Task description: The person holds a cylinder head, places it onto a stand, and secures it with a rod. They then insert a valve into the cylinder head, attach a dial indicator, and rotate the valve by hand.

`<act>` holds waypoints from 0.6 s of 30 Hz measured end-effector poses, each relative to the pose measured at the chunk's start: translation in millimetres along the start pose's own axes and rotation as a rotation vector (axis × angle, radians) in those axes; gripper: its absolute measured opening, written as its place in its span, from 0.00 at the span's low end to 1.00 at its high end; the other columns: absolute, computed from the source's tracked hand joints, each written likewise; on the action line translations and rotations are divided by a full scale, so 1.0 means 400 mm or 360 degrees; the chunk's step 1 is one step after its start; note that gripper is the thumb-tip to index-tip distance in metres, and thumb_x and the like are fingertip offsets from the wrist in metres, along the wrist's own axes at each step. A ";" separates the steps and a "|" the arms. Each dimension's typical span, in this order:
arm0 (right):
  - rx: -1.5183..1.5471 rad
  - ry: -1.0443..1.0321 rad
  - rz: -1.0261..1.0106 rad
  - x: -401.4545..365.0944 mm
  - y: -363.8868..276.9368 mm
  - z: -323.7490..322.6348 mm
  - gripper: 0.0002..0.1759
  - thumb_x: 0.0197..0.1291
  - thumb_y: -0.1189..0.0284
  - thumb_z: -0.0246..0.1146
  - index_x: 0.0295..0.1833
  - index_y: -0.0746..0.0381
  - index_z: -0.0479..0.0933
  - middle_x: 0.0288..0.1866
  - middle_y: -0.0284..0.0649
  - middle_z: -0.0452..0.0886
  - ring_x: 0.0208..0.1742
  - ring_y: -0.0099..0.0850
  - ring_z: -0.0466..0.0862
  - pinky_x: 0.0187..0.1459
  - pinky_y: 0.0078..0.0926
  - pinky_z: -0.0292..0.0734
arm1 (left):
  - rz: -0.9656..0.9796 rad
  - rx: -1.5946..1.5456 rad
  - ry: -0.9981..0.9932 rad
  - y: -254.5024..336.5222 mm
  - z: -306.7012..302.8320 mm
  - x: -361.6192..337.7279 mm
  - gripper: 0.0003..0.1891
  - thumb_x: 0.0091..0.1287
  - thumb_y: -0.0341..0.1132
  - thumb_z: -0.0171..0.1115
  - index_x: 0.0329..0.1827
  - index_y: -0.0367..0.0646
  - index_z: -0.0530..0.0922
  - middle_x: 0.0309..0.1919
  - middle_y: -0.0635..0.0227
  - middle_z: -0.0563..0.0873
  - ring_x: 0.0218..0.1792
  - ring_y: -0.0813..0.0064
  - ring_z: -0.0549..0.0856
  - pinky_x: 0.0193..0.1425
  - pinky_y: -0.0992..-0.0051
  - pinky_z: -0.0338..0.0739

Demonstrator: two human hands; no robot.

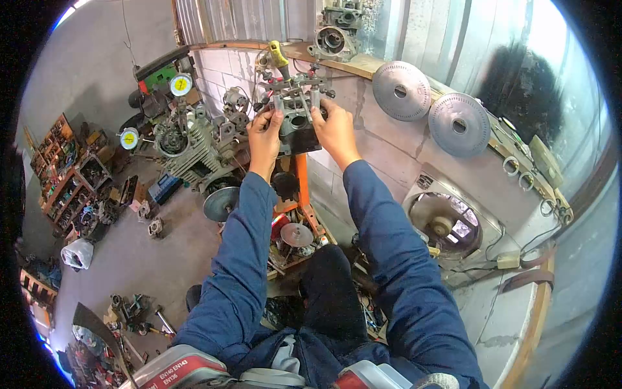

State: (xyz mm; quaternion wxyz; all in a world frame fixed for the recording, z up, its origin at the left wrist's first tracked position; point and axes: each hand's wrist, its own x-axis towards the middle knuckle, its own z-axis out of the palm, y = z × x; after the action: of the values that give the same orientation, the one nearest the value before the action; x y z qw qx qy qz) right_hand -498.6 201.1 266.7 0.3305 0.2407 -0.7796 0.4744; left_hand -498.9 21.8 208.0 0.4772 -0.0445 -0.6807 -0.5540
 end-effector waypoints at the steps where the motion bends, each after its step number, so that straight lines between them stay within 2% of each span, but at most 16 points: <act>1: 0.0032 -0.0036 0.0113 -0.001 -0.018 -0.004 0.18 0.68 0.69 0.66 0.57 0.69 0.84 0.45 0.62 0.87 0.48 0.57 0.89 0.50 0.44 0.82 | 0.0020 0.0003 0.0016 0.000 0.000 -0.002 0.17 0.69 0.48 0.75 0.46 0.43 0.91 0.50 0.61 0.89 0.59 0.65 0.78 0.68 0.64 0.68; 2: 0.0027 -0.0046 0.0085 -0.001 -0.018 -0.004 0.18 0.68 0.69 0.66 0.57 0.69 0.84 0.45 0.62 0.87 0.49 0.57 0.88 0.51 0.44 0.82 | 0.0040 0.0005 0.0032 0.000 0.000 -0.002 0.16 0.69 0.46 0.75 0.46 0.41 0.91 0.49 0.63 0.88 0.58 0.68 0.78 0.67 0.65 0.70; 7: 0.0006 -0.0145 0.0033 0.016 -0.015 -0.012 0.17 0.68 0.70 0.66 0.58 0.68 0.84 0.49 0.62 0.87 0.53 0.58 0.87 0.55 0.45 0.81 | 0.0119 0.0053 0.0084 -0.003 0.003 -0.001 0.14 0.66 0.43 0.77 0.44 0.41 0.91 0.47 0.64 0.87 0.57 0.67 0.78 0.67 0.66 0.70; 10: -0.0016 -0.0261 0.0061 0.024 -0.016 -0.028 0.17 0.68 0.69 0.66 0.58 0.67 0.83 0.50 0.62 0.86 0.54 0.58 0.87 0.55 0.45 0.81 | 0.0072 -0.0057 0.0043 -0.018 0.005 0.006 0.15 0.62 0.46 0.80 0.43 0.46 0.92 0.49 0.63 0.89 0.61 0.63 0.76 0.71 0.63 0.66; 11: -0.0016 -0.0254 0.0033 0.030 -0.009 -0.031 0.19 0.68 0.67 0.67 0.58 0.68 0.83 0.51 0.61 0.87 0.54 0.57 0.87 0.55 0.46 0.81 | 0.0108 -0.0037 0.0065 -0.017 0.007 0.006 0.15 0.63 0.47 0.79 0.44 0.47 0.92 0.49 0.62 0.88 0.60 0.62 0.77 0.70 0.62 0.67; 14: -0.0345 -0.0124 -0.0166 0.051 -0.036 -0.094 0.19 0.69 0.66 0.67 0.56 0.70 0.83 0.51 0.60 0.87 0.53 0.56 0.88 0.55 0.46 0.82 | 0.0076 0.0067 0.0037 -0.002 0.000 0.002 0.15 0.64 0.47 0.78 0.44 0.46 0.91 0.49 0.61 0.88 0.60 0.60 0.78 0.70 0.61 0.68; 15: -0.0250 0.0033 -0.0182 0.072 -0.060 -0.116 0.17 0.68 0.66 0.66 0.52 0.72 0.83 0.48 0.58 0.88 0.51 0.55 0.88 0.55 0.46 0.81 | 0.0133 0.0127 0.0087 0.002 0.002 -0.001 0.15 0.64 0.47 0.77 0.44 0.46 0.91 0.49 0.61 0.88 0.60 0.60 0.78 0.69 0.60 0.68; 16: -0.0333 0.0141 -0.0411 0.102 -0.087 -0.143 0.14 0.68 0.68 0.66 0.48 0.70 0.83 0.44 0.57 0.88 0.48 0.56 0.87 0.53 0.47 0.81 | 0.0140 0.0128 0.0102 0.003 0.003 0.001 0.15 0.64 0.47 0.77 0.45 0.46 0.91 0.49 0.61 0.88 0.60 0.60 0.78 0.69 0.60 0.68; 18: -0.0456 0.0016 -0.0649 0.181 -0.109 -0.173 0.12 0.69 0.68 0.65 0.47 0.67 0.83 0.42 0.56 0.87 0.47 0.57 0.86 0.52 0.48 0.80 | 0.0146 0.0139 0.0111 0.001 0.005 -0.004 0.15 0.64 0.47 0.77 0.45 0.46 0.91 0.49 0.61 0.88 0.60 0.60 0.78 0.69 0.60 0.68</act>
State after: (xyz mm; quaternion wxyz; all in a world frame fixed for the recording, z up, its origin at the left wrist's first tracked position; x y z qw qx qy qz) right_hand -496.9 239.9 368.6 0.4539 0.3415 -0.7726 0.2837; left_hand -498.9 24.4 207.4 0.5270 -0.0355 -0.6845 -0.5025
